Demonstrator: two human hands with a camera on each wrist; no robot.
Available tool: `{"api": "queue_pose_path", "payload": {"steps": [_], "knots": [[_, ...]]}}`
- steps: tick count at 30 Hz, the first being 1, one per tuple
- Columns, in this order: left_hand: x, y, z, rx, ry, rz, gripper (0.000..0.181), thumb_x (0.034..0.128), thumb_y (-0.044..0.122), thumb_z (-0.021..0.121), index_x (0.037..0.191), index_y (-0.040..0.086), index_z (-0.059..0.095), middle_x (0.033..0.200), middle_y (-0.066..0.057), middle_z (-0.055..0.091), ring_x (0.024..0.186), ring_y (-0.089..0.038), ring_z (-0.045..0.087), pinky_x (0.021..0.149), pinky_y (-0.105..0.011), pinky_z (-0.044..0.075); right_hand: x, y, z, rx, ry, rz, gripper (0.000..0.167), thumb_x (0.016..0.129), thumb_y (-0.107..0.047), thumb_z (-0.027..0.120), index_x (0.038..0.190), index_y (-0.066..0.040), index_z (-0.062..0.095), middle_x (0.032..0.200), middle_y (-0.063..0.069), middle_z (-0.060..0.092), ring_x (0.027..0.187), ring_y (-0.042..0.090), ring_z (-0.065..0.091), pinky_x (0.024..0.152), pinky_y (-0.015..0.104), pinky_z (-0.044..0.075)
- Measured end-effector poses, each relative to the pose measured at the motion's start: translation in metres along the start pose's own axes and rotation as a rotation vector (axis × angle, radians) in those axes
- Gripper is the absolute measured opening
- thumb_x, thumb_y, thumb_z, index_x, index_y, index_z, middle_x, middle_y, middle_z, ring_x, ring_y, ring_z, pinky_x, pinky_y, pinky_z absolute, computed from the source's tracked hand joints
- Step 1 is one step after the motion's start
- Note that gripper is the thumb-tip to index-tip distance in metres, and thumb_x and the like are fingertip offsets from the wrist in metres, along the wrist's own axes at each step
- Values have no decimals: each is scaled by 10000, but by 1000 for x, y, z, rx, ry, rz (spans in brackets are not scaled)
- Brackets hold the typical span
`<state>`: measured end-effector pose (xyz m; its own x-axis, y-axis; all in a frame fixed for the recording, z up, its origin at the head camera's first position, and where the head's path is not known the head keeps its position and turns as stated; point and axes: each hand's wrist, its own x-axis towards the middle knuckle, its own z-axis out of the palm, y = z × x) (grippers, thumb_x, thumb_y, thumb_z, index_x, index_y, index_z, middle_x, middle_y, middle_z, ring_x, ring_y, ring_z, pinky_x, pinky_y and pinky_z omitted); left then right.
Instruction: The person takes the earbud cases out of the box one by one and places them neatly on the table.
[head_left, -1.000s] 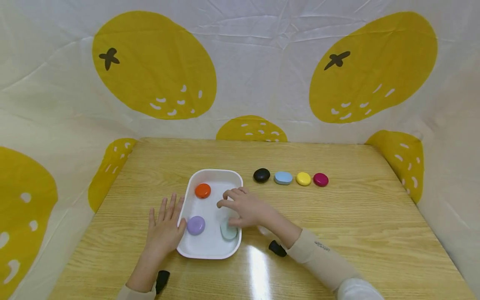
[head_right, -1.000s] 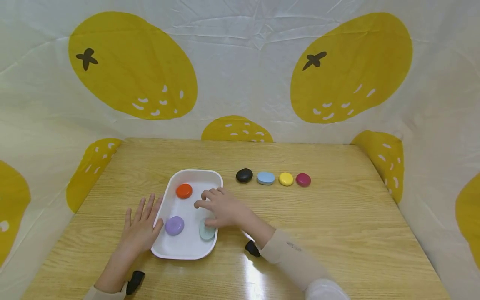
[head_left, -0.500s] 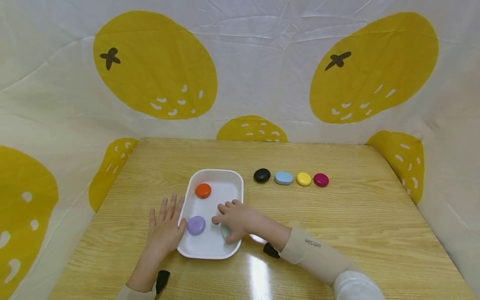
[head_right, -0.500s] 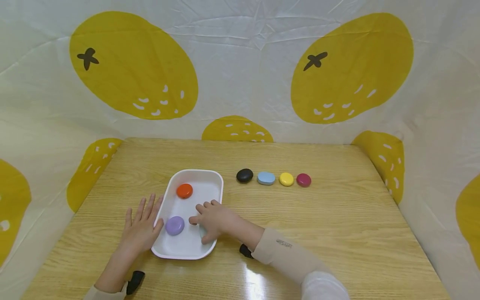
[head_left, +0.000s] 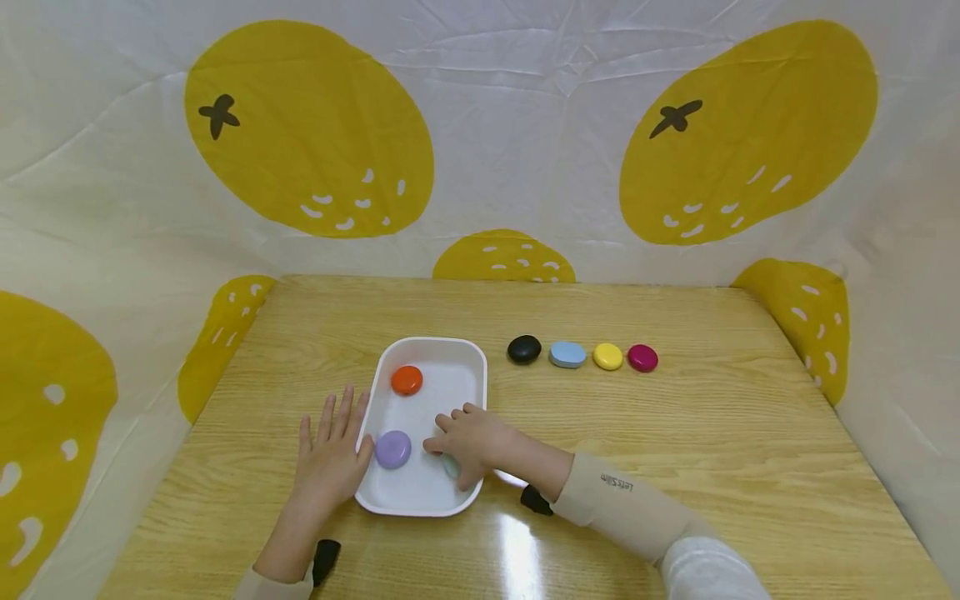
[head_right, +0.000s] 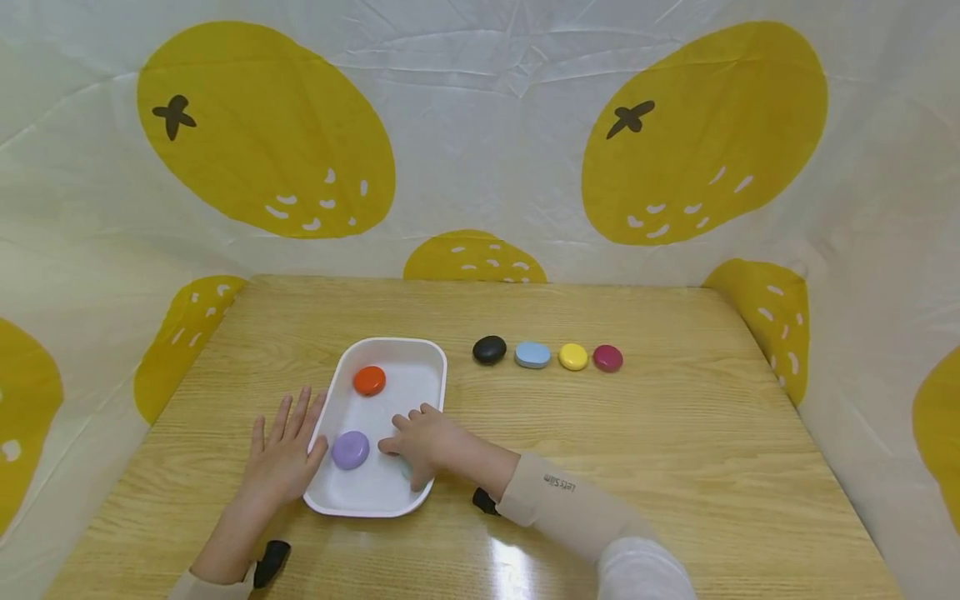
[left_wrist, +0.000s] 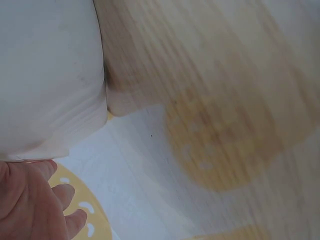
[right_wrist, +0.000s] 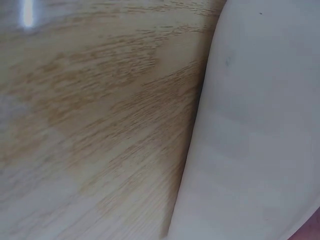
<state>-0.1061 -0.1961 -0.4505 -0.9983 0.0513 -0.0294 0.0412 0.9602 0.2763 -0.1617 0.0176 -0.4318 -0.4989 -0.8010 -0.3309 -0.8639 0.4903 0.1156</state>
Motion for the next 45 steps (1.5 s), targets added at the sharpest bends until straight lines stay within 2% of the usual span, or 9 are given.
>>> {"api": "queue_pose_path", "payload": {"steps": [8,13,17,23,27,30,33,39,45], "knots": [[1,-1,0,2,0,0,595,945,282,380,1472,110,163,1527,-147,68,1377,-385,26,1058,-610,-38,2,0,-1,-3,-19,8,459,676,-464,706,1080,-352,518,976,-67,462,841,111,475,732,238,374],[0,-1,1,1,2,1,594,945,282,379,1471,109,165,1526,-148,72,1377,-386,25,1057,-613,-33,2,2,0,42,16,-6,434,681,-480,704,1044,-322,526,929,-61,456,803,109,463,702,223,371],[0,-1,1,0,5,1,593,944,279,380,1470,108,168,1526,-148,75,1376,-387,25,1058,-612,-30,-1,8,-2,91,116,-21,458,686,-497,704,1054,-290,528,929,-36,463,791,124,468,683,218,378],[0,0,0,-7,-1,-6,594,942,277,383,1470,109,169,1526,-150,72,1376,-388,21,1058,-610,-34,-9,30,-13,239,365,19,454,699,-401,672,1088,-204,546,886,7,422,731,133,415,629,210,349],[0,1,0,-9,1,-3,593,941,273,387,1468,104,176,1524,-154,78,1375,-390,25,1057,-612,-31,-20,49,-20,341,512,139,447,700,-365,666,1090,-184,546,893,42,428,731,151,425,613,228,377],[-1,1,-1,-10,5,0,591,941,271,388,1467,99,180,1523,-156,82,1374,-392,29,1056,-613,-28,-29,61,-21,407,563,276,454,710,-360,667,1108,-177,548,927,71,449,767,183,450,617,274,410],[-2,1,-1,-14,7,2,589,942,269,387,1466,95,183,1522,-158,84,1373,-395,31,1054,-616,-27,-36,72,-16,458,576,423,462,732,-360,659,1139,-176,541,947,84,454,785,209,464,603,301,434],[-2,1,-1,-14,10,3,588,944,272,382,1467,98,179,1522,-159,85,1372,-397,30,1053,-619,-26,-44,85,0,497,521,666,511,762,-404,651,1165,-121,516,1019,179,468,834,332,507,618,409,473],[-2,1,-1,-12,12,6,591,943,270,389,1467,98,178,1521,-161,88,1372,-398,31,1053,-620,-23,-45,88,17,532,414,806,578,789,-402,618,1192,-17,465,1057,302,462,822,432,510,666,476,484]]}}
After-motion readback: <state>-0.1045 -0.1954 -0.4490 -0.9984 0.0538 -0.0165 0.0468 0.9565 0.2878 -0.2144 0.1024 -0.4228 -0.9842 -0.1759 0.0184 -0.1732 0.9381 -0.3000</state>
